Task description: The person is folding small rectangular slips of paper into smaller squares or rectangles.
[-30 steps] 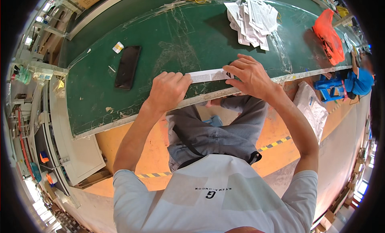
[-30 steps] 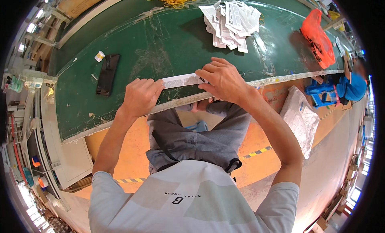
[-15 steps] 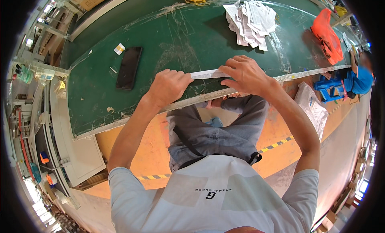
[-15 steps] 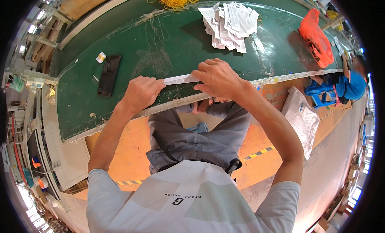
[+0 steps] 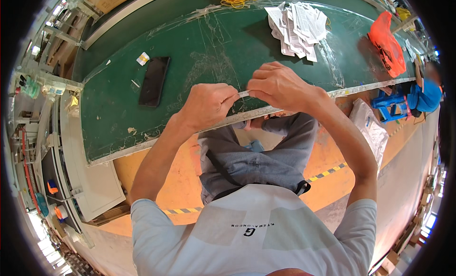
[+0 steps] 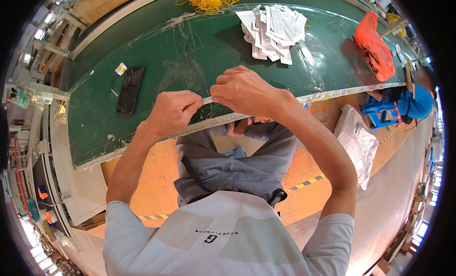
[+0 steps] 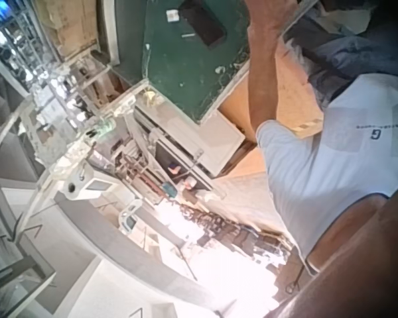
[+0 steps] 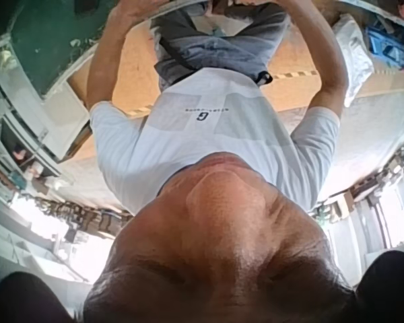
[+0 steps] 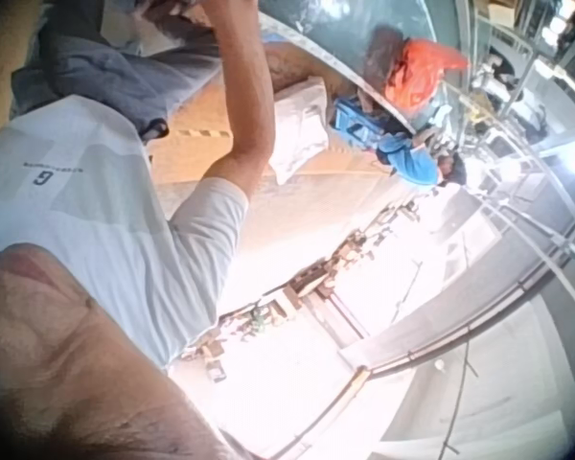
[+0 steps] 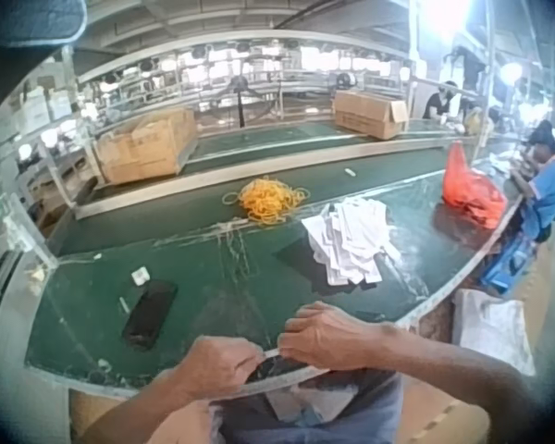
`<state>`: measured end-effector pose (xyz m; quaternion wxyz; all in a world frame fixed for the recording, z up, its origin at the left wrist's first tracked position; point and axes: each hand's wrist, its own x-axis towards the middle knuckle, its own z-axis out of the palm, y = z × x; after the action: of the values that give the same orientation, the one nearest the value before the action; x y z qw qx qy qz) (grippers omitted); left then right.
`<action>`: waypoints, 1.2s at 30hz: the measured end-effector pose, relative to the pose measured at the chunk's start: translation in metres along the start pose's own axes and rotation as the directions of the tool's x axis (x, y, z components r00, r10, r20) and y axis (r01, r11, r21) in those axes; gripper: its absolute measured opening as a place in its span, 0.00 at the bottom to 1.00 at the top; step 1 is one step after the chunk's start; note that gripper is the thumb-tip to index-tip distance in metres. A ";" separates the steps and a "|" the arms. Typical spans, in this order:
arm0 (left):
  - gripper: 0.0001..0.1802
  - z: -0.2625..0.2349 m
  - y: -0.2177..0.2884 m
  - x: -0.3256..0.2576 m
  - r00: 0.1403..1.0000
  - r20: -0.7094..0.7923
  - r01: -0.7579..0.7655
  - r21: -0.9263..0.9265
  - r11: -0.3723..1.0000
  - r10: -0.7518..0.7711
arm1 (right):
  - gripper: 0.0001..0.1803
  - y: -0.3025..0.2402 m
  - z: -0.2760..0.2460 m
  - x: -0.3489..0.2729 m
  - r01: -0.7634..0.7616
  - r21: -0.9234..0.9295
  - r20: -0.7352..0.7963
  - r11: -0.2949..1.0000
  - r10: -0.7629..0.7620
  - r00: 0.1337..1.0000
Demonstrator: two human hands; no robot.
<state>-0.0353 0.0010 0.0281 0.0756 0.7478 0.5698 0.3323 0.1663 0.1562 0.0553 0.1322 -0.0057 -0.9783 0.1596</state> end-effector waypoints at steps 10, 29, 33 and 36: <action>0.10 0.010 0.041 -0.051 0.678 0.123 0.600 -0.662 0.449 -0.725 | 0.14 0.013 -0.024 -0.060 -0.367 -0.139 -0.356 0.920 0.300 0.885; 0.20 0.050 0.051 -0.040 0.982 -0.185 -0.023 0.140 0.990 0.049 | 0.31 -0.017 0.067 -0.092 -0.055 -0.084 -0.291 0.995 0.028 0.956; 0.22 0.063 0.031 -0.021 0.994 -0.079 -0.054 0.243 0.969 0.075 | 0.29 -0.010 0.064 -0.091 -0.016 -0.026 -0.263 1.000 0.008 0.965; 0.22 0.063 0.028 -0.019 0.993 -0.019 -0.107 0.232 0.967 0.114 | 0.28 -0.008 0.061 -0.097 0.006 -0.026 -0.244 1.000 -0.013 0.970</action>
<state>0.0217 -0.0089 -0.0141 -0.0395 0.7766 0.5633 0.2793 0.2439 0.1242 -0.0224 0.2520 -0.0223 -0.9566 0.1446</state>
